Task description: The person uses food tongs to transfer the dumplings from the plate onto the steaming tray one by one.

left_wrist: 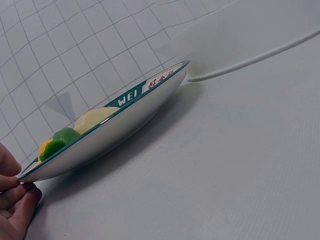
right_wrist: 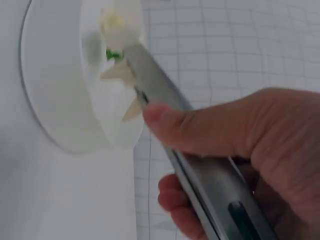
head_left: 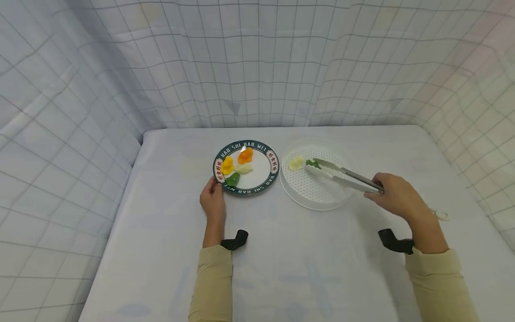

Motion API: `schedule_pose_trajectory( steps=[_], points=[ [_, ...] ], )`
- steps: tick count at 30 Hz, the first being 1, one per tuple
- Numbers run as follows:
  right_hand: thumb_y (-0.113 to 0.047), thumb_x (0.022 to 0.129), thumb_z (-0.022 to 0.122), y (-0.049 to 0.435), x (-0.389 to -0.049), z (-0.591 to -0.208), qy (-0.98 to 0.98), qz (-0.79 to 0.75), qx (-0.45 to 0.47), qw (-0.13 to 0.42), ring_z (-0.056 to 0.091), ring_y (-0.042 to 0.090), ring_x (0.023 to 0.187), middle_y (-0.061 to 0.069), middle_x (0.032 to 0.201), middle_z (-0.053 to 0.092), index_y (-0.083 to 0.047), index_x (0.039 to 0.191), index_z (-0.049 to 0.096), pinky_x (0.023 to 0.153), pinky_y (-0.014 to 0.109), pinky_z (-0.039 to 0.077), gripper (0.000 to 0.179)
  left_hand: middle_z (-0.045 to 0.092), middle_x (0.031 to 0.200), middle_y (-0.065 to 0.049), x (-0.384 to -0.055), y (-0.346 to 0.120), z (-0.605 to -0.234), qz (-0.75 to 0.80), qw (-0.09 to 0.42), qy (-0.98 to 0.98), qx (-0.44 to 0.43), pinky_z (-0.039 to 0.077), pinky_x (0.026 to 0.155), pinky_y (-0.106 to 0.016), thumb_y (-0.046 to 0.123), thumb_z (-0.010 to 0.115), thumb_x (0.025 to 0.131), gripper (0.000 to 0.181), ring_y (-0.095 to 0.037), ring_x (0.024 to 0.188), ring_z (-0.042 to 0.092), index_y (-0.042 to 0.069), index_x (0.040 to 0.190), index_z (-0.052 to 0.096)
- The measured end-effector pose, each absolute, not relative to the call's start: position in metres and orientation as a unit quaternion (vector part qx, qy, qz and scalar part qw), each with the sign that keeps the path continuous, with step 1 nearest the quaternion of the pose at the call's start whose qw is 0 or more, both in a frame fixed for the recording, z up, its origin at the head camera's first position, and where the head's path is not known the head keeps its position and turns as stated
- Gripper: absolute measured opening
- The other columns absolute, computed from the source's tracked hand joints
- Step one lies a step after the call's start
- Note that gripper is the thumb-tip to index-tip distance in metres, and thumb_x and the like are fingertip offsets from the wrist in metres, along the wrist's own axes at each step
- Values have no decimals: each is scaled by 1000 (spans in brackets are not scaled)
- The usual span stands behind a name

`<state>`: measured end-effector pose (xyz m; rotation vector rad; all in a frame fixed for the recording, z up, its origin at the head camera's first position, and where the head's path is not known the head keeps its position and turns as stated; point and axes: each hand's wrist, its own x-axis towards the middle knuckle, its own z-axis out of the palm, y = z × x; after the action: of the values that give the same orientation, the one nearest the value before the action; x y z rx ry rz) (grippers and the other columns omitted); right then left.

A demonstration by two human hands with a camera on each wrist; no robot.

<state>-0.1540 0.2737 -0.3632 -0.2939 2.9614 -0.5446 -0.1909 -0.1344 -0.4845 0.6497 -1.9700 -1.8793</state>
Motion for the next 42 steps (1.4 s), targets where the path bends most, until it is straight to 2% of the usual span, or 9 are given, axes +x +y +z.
schedule_pose_trajectory(
  steps=[5, 9, 13, 17, 23, 30, 36, 42],
  points=[
    [-15, 79, 71, 303, -179, -355, 972, -130, -191, 44, 54, 19, 69, 5, 82, 61, 3, 97, 58, 61, 39, 46, 29, 53, 127, -8, -191, -133, -488, -659, 177, -695, 229, 41, 92, -22, 12, 47, 93, 40, -12, 109, 49, 1, 131, 48],
    [-11, 75, 74, 315, -196, -349, 968, -80, -238, 17, 55, 18, 69, 3, 82, 60, -1, 95, 60, 61, 39, 48, 26, 51, 129, -7, -191, -134, -491, -661, 171, -694, 228, 41, 93, -22, 13, 47, 94, 40, -12, 110, 48, 2, 132, 47],
    [-6, 70, 77, 319, -216, -343, 953, -36, -301, -30, 57, 21, 71, 4, 85, 61, -3, 95, 61, 63, 39, 49, 29, 51, 129, -8, -191, -134, -492, -665, 172, -690, 226, 41, 92, -22, 12, 47, 93, 41, -13, 110, 48, 1, 133, 46],
    [-6, 68, 78, 316, -236, -334, 941, -10, -336, -46, 59, 28, 79, 8, 90, 63, -2, 98, 62, 71, 44, 49, 34, 52, 128, -10, -191, -135, -491, -666, 179, -691, 219, 42, 92, -23, 11, 47, 92, 41, -15, 111, 48, -1, 132, 46],
    [-8, 68, 78, 303, -264, -312, 930, 25, -367, -29, 59, 32, 85, 8, 92, 62, -6, 97, 63, 77, 47, 46, 33, 52, 127, -9, -191, -134, -492, -662, 178, -694, 219, 42, 91, -22, 12, 47, 92, 41, -13, 109, 48, 0, 131, 47],
    [-7, 66, 78, 278, -285, -286, 924, 53, -378, 10, 55, 41, 97, 18, 103, 63, -3, 98, 63, 89, 54, 39, 36, 52, 127, -9, -189, -135, -493, -657, 184, -698, 218, 42, 91, -22, 12, 47, 92, 41, -13, 110, 49, -1, 131, 47],
    [-7, 65, 79, 262, -297, -280, 910, 85, -406, 11, 57, 33, 88, 9, 91, 62, -5, 96, 62, 84, 50, 42, 35, 52, 127, -8, -187, -135, -492, -664, 179, -693, 216, 42, 91, -21, 11, 47, 92, 41, -12, 109, 48, 1, 131, 47],
    [-7, 64, 80, 253, -303, -277, 900, 105, -423, 13, 58, 33, 88, 11, 93, 63, -3, 95, 63, 82, 49, 44, 35, 52, 127, -7, -186, -135, -491, -661, 181, -696, 212, 41, 91, -21, 12, 47, 92, 41, -11, 110, 48, 0, 131, 47]
  ],
)
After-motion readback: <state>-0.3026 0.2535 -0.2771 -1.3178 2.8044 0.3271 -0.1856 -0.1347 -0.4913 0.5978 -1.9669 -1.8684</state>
